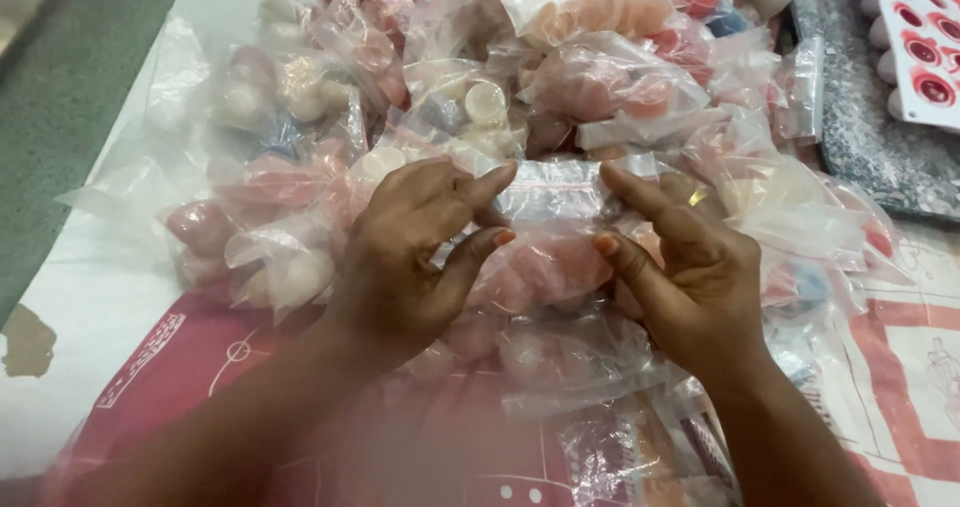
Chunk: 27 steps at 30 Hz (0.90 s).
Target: The person is seen sealing zip-lock bags containing small objects and putting them in a cardboard box.
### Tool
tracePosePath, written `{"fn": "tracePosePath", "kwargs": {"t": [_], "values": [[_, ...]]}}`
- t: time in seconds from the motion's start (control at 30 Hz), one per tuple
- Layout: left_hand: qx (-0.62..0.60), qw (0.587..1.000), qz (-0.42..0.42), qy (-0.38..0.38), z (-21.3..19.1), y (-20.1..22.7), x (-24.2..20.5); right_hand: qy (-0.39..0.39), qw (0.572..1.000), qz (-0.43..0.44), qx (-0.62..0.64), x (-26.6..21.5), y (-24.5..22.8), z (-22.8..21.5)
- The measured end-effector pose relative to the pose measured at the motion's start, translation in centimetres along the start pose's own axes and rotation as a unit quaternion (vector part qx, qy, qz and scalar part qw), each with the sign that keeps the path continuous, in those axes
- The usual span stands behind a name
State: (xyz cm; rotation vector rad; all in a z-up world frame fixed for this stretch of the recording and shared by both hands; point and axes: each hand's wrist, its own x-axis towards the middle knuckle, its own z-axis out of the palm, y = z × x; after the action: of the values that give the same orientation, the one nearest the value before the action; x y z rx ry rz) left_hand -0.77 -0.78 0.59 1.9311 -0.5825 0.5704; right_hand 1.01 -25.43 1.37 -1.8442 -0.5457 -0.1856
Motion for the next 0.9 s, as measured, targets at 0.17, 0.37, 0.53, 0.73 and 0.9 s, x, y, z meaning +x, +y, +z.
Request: {"fn": "tracePosePath", "kwargs": {"t": [0.17,0.37,0.53,0.73,0.9], "values": [[0.162,0.982,0.089,0.029,0.1,-0.1,0.1,0.023,0.982,-0.099,-0.158,0.2,-0.7,0.1],[0.164,0.982,0.088,0.019,-0.6,0.9,0.3,0.061,0.946,-0.118,-0.297,0.0,-1.4,0.4],[0.015,0.998,0.04,0.05,-1.0,1.5,0.5,0.072,0.968,-0.18,-0.156,0.4,-2.7,1.2],[-0.153,0.975,-0.156,-0.039,0.3,-1.3,-0.6,0.009,0.993,-0.064,0.094,-0.4,1.0,0.9],[-0.295,0.943,-0.155,-0.017,0.6,-2.3,-0.6,-0.004,0.985,-0.001,0.174,-0.9,1.2,1.1]]}}
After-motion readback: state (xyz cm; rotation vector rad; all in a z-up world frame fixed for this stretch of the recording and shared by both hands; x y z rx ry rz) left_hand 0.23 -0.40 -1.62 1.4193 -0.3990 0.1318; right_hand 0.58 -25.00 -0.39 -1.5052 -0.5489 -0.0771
